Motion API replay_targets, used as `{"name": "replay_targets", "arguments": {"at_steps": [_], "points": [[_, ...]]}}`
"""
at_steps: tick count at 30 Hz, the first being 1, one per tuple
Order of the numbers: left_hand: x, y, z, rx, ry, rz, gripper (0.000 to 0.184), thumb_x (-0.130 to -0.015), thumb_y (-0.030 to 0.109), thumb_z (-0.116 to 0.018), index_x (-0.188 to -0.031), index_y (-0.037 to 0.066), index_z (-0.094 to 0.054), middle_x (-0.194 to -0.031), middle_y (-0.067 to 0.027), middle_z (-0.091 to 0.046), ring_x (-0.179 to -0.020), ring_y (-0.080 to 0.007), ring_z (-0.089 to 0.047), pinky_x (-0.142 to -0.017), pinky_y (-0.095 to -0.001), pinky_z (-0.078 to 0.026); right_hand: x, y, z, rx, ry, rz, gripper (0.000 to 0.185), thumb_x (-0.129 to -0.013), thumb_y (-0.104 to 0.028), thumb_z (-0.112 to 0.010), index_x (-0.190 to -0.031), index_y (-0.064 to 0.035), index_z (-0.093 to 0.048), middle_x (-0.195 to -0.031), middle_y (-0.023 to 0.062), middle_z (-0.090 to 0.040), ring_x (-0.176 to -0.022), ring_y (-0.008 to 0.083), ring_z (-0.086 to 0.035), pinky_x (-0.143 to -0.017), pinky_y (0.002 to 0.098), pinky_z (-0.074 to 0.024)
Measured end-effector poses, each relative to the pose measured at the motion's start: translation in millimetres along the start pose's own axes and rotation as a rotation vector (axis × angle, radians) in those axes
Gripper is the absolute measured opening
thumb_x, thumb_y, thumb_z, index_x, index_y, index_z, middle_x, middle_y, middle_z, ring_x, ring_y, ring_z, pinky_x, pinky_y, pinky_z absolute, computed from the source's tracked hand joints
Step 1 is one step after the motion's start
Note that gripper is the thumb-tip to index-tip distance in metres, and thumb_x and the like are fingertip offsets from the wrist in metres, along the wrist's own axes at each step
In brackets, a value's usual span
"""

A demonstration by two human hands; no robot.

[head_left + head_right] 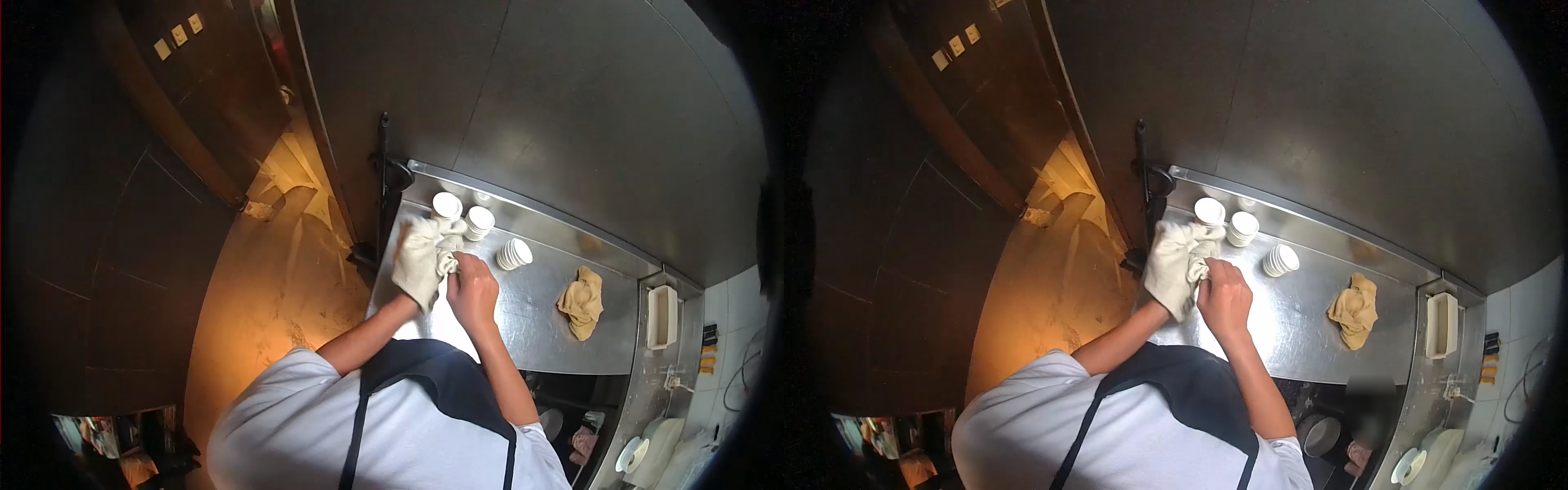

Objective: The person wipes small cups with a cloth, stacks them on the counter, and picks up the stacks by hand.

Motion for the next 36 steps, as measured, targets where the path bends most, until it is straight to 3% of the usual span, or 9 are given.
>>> {"name": "replay_targets", "arguments": {"at_steps": [6,9,12,15,20,22,26,30,36], "points": [[-25,-47,45,-0.257,0.115,-0.009,0.016,-0.104,0.008,-0.051,-0.114,0.003,-0.063,-0.106,-0.0109,-0.062,-0.099,-0.0245,-0.062,-0.088,-0.0373,-0.052,16,33,14,-0.283,-0.373,-0.112,0.076,-0.08,-0.042,-0.087,-0.141,-0.0049,-0.061,-0.126,0.0176,-0.07,-0.108,0.0258,-0.07,-0.091,0.0363,-0.0556],[3,26,14,-1.15,-0.086,-0.535,0.021,-0.107,0.015,-0.048,-0.116,0.003,-0.063,-0.109,-0.0165,-0.062,-0.098,-0.035,-0.061,-0.088,-0.0449,-0.051,-5,28,-5,-0.408,-0.187,-0.29,0.059,-0.09,-0.03,-0.081,-0.138,-0.0027,-0.061,-0.094,0.0094,-0.075,-0.076,0.016,-0.068,-0.07,0.0318,-0.055],[2,-30,15,-0.983,-0.218,-0.016,0.038,-0.108,0.035,-0.048,-0.113,0.001,-0.062,-0.103,-0.0192,-0.065,-0.095,-0.0396,-0.062,-0.086,-0.0484,-0.051,-16,88,-64,-0.408,-0.009,-0.252,0.033,-0.096,-0.018,-0.071,-0.123,0.0011,-0.068,-0.077,0.0066,-0.071,-0.06,0.0115,-0.062,-0.056,0.0301,-0.0504],[0,-13,15,-0.645,-0.132,0.065,0.045,-0.109,0.042,-0.046,-0.109,0.001,-0.063,-0.095,-0.0165,-0.065,-0.09,-0.0346,-0.064,-0.081,-0.0458,-0.051,-37,121,-71,-0.597,0.1,-0.464,0.021,-0.098,-0.012,-0.064,-0.11,0.0031,-0.071,-0.073,0.0067,-0.069,-0.056,0.0114,-0.062,-0.05,0.0285,-0.0497],[-9,-9,24,0.259,-0.261,0.377,0.034,-0.106,0.026,-0.054,-0.077,0.01,-0.055,-0.067,-0.0008,-0.05,-0.055,-0.0122,-0.05,-0.053,-0.0269,-0.045,-90,194,-82,-0.748,0.176,-0.707,0.032,-0.097,-0.017,-0.066,-0.116,0.0082,-0.067,-0.078,0.0128,-0.072,-0.059,0.0179,-0.068,-0.051,0.0324,-0.0545],[-5,-10,22,0.191,-0.224,0.396,0.034,-0.105,0.023,-0.054,-0.073,0.01,-0.054,-0.067,-0.0005,-0.05,-0.055,-0.0117,-0.049,-0.052,-0.0271,-0.045,-98,205,-82,-0.806,0.097,-0.753,0.034,-0.096,-0.02,-0.067,-0.117,0.007,-0.068,-0.079,0.0149,-0.073,-0.062,0.0244,-0.071,-0.056,0.0372,-0.0574],[-3,11,17,0.217,-0.173,0.421,0.031,-0.1,0.02,-0.054,-0.07,0.011,-0.052,-0.066,-0.0001,-0.05,-0.055,-0.0104,-0.048,-0.053,-0.026,-0.045,-79,186,-43,0.19,0.353,-0.444,0.031,-0.088,-0.023,-0.071,-0.106,0.0021,-0.074,-0.084,0.0202,-0.074,-0.078,0.0431,-0.07,-0.08,0.0498,-0.0579],[-8,14,24,0.314,-0.217,0.54,0.026,-0.095,0.019,-0.059,-0.071,0.011,-0.056,-0.064,-0.0008,-0.051,-0.051,-0.0113,-0.05,-0.046,-0.0264,-0.046,-39,213,-17,0.58,0.313,-0.14,0.034,-0.085,-0.028,-0.078,-0.107,-0.0036,-0.078,-0.085,0.0209,-0.075,-0.086,0.0386,-0.071,-0.083,0.0483,-0.0573],[1,4,10,0.252,-0.191,0.53,0.027,-0.098,0.022,-0.059,-0.075,0.009,-0.058,-0.065,-0.0025,-0.054,-0.049,-0.0124,-0.051,-0.042,-0.0267,-0.044,-16,233,-15,0.173,0.203,-0.406,0.023,-0.085,-0.03,-0.079,-0.091,-0.008,-0.082,-0.093,0.017,-0.077,-0.085,0.0359,-0.073,-0.078,0.0458,-0.0573]]}}
Point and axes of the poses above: each hand's wrist, its own x-axis away from the middle knuckle, its own z-axis out of the back of the hand, y = z × x, the point moved 1 cm from there along -x, towards the middle knuckle
